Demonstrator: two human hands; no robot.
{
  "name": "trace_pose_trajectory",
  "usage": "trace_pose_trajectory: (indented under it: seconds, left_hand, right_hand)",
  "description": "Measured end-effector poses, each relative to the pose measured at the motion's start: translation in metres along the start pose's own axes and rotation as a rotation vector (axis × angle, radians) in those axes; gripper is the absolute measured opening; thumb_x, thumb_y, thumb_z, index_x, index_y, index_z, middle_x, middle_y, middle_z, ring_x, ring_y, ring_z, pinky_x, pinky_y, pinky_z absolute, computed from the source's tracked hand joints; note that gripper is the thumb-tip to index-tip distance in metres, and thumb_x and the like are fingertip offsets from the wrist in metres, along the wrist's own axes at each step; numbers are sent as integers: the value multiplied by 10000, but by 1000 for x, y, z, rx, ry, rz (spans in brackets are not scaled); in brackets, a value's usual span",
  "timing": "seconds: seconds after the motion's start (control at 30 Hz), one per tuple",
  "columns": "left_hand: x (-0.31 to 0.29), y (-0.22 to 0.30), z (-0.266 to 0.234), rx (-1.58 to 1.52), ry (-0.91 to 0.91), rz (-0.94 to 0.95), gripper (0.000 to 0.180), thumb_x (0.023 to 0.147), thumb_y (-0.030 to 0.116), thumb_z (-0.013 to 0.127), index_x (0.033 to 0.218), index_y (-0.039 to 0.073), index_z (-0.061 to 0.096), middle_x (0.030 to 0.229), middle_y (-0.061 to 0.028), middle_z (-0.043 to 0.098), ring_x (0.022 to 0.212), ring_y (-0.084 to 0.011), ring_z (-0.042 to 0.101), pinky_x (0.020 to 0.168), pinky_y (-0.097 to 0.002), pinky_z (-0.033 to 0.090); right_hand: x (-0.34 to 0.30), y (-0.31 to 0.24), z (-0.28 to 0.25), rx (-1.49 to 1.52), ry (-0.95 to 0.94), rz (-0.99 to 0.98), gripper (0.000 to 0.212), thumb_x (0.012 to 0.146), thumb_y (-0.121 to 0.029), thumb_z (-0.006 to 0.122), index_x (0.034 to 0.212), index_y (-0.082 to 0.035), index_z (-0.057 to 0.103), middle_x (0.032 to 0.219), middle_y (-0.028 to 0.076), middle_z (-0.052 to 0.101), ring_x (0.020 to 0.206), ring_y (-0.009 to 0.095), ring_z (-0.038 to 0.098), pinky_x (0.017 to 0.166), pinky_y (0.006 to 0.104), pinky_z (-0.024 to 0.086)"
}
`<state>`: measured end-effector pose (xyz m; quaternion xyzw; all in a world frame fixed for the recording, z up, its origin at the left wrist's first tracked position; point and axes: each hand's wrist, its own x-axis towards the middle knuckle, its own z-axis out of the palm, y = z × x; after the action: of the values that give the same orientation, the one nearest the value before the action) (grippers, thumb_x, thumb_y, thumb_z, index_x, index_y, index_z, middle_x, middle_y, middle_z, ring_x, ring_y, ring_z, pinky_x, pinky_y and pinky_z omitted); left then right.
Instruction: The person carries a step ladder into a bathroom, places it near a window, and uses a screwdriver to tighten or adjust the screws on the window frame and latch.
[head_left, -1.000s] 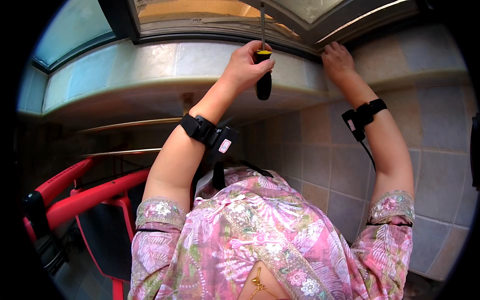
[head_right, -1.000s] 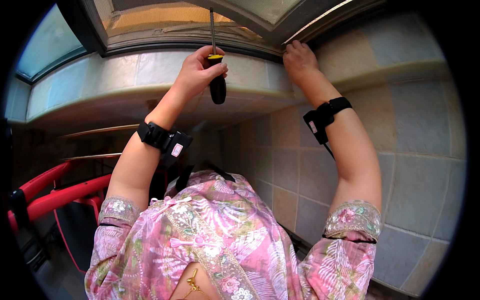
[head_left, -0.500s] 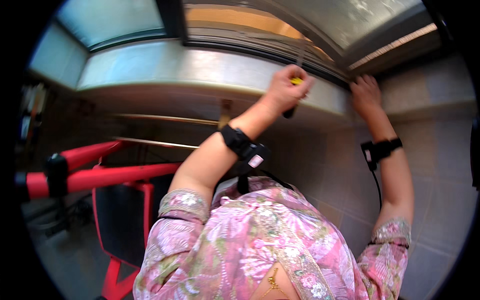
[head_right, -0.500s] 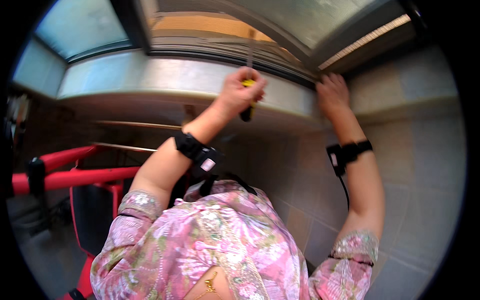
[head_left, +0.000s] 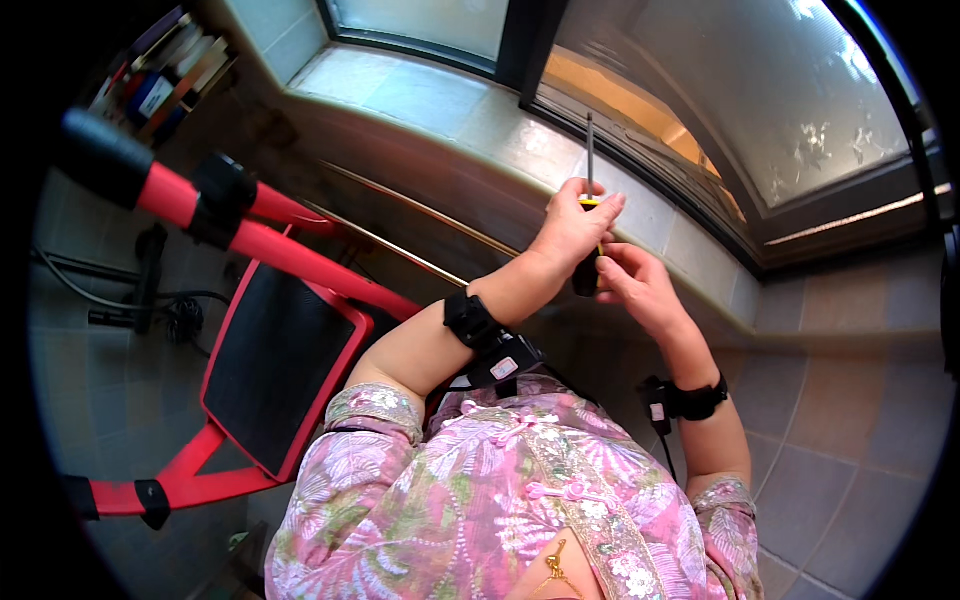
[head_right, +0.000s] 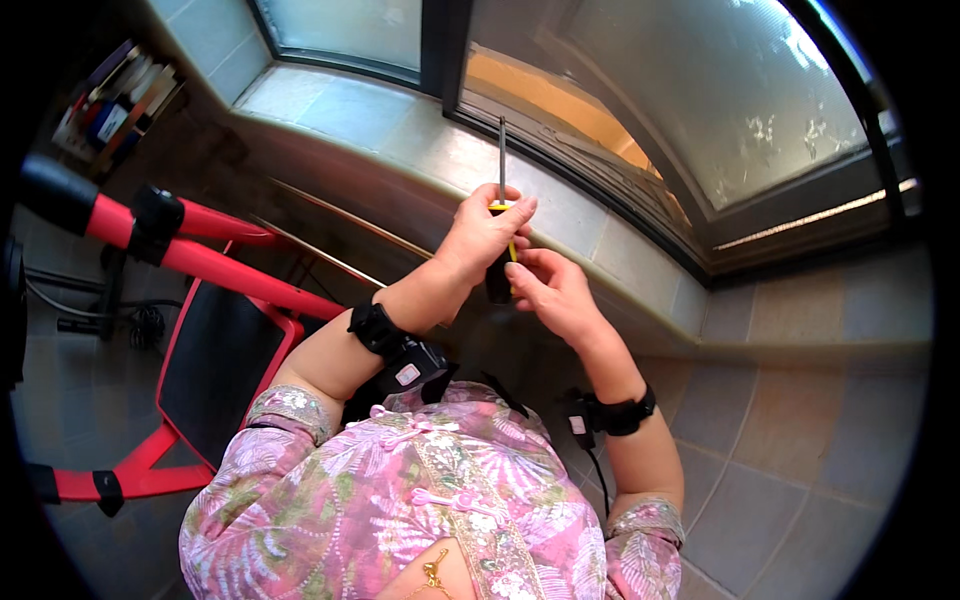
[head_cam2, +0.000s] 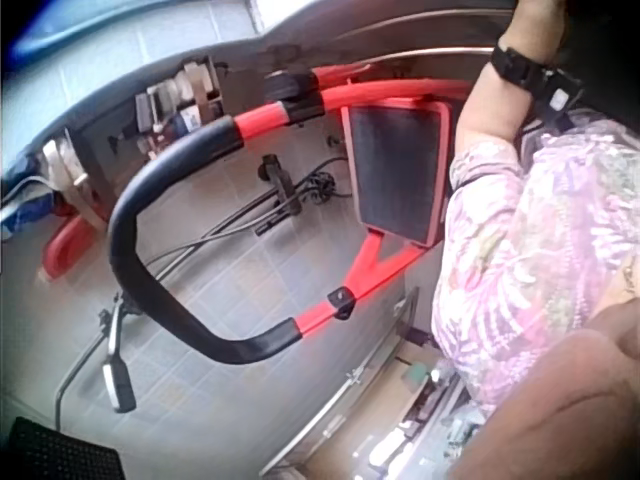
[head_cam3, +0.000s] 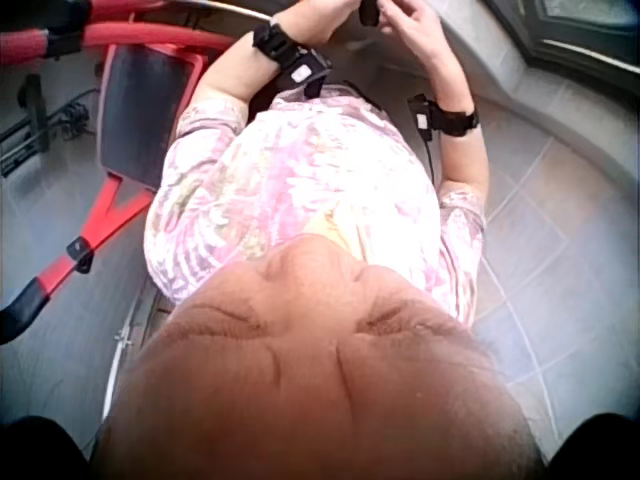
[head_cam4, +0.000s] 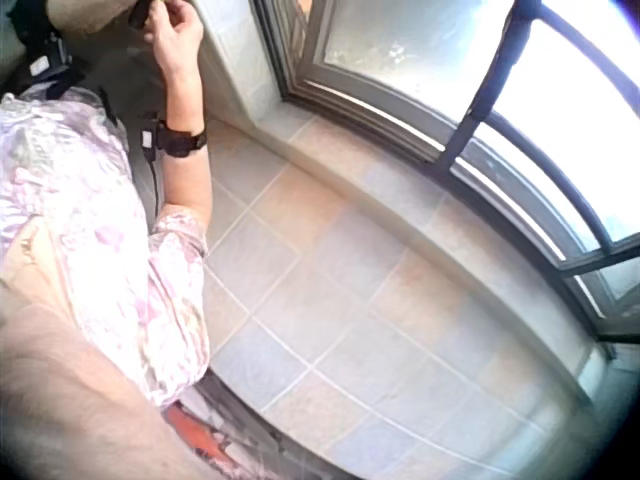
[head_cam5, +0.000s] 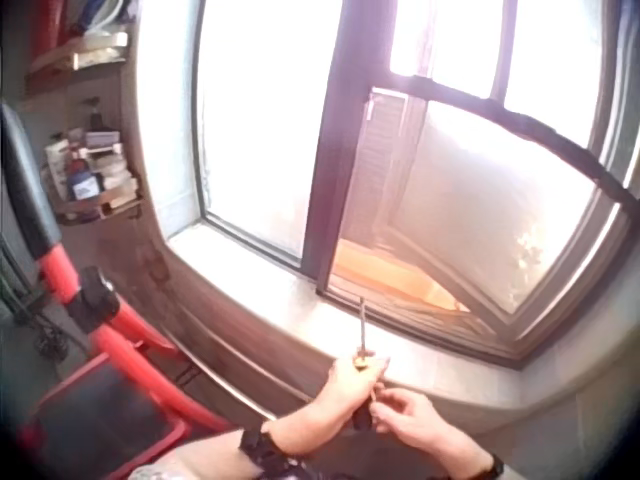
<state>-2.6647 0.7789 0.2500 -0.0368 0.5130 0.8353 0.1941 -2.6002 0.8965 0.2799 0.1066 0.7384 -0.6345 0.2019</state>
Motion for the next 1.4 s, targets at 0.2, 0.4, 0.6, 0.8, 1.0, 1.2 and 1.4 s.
trace_pose_trajectory:
  seconds: [0.2,0.4,0.6,0.8,1.0,1.2,1.4]
  left_hand:
    - [-5,16,-34,341,99,248,519,760,243,598,1145,-36,391,853,-102,535,731,-160,527,637,-282,458]
    - [-62,58,-53,671,252,573,663,698,241,647,1237,21,329,980,-215,544,932,-274,550,793,-354,438]
    - [-190,101,-113,721,598,759,369,736,31,613,1087,37,498,827,-48,589,715,-68,565,624,-210,465]
    - [-360,108,-170,905,1708,1137,281,740,58,647,990,27,523,682,32,503,591,-31,442,537,-167,380]
    - [-409,108,-192,1097,1867,1085,475,682,61,710,1060,5,427,592,51,403,532,-33,349,524,-169,350]
    - [-424,87,-215,1021,1738,1228,632,621,39,749,1115,22,356,675,23,390,623,-63,364,617,-179,358]
    - [-431,58,-235,306,1445,1304,712,648,182,758,1181,21,313,878,-27,495,794,-97,474,731,-227,396]
  right_hand:
    - [22,-18,39,16,-153,-36,398,765,-177,634,1085,-7,471,876,36,557,751,94,535,556,219,474]
    - [24,-27,42,-26,-314,-43,160,755,-101,558,885,-16,520,815,44,555,710,124,552,573,270,488]
    - [33,-22,55,115,-419,-50,171,649,-7,536,816,-15,498,761,56,535,670,173,565,596,300,496]
    - [37,-16,121,182,-679,-31,201,694,-36,611,840,-19,475,677,56,507,585,144,514,563,279,446]
    - [48,-24,183,213,-659,-273,195,752,-78,553,927,-11,499,825,50,527,749,136,508,663,245,386]
    - [68,-36,212,578,-924,-54,430,829,-271,426,1162,1,420,1089,202,522,1006,305,509,874,377,403]
    - [56,-30,211,550,-983,-276,509,762,-210,605,1189,-39,386,1127,166,496,1040,285,485,890,383,390]
